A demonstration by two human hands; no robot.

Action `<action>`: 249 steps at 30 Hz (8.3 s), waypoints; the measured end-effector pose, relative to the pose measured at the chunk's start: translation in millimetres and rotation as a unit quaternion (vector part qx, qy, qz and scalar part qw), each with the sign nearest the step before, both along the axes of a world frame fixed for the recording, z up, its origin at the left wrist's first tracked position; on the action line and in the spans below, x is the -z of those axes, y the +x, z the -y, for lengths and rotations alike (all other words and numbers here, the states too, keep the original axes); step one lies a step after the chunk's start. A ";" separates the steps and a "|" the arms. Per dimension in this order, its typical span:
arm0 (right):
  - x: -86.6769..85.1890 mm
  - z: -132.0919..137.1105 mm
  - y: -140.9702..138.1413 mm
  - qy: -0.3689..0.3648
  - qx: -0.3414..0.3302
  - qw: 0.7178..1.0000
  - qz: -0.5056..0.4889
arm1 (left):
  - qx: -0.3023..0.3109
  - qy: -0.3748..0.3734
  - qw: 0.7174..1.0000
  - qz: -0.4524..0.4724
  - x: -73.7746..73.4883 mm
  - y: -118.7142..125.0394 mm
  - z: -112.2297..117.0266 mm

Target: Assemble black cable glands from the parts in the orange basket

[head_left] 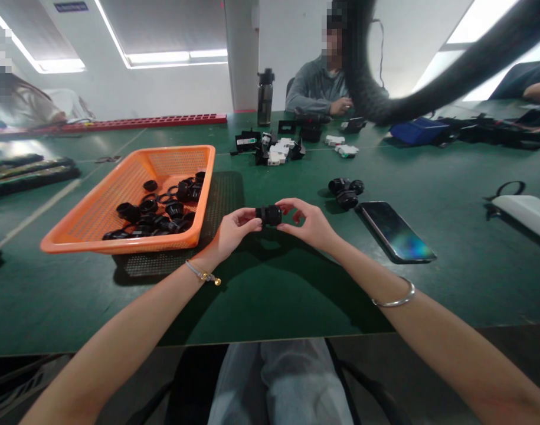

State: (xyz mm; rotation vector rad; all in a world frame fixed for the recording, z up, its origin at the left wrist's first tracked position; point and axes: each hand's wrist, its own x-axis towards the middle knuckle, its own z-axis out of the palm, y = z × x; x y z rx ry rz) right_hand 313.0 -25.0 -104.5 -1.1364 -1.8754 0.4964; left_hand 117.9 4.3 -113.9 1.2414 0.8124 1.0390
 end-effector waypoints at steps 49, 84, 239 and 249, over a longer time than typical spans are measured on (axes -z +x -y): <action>2.1 0.2 -0.9 -0.002 0.020 1.000 0.011 | 0.008 0.002 1.000 0.007 1.7 -1.3 -0.6; -2.9 3.4 -1.5 0.002 -0.014 1.000 -0.014 | 0.002 0.009 1.000 0.000 3.6 -1.4 -1.6; 5.8 8.7 -11.1 0.020 -0.052 0.997 0.046 | 0.053 0.208 0.944 -0.250 -2.5 -0.8 13.0; 7.3 12.3 -17.3 -0.045 -0.026 0.998 0.025 | 0.020 0.265 0.907 -0.327 -4.7 -2.7 12.8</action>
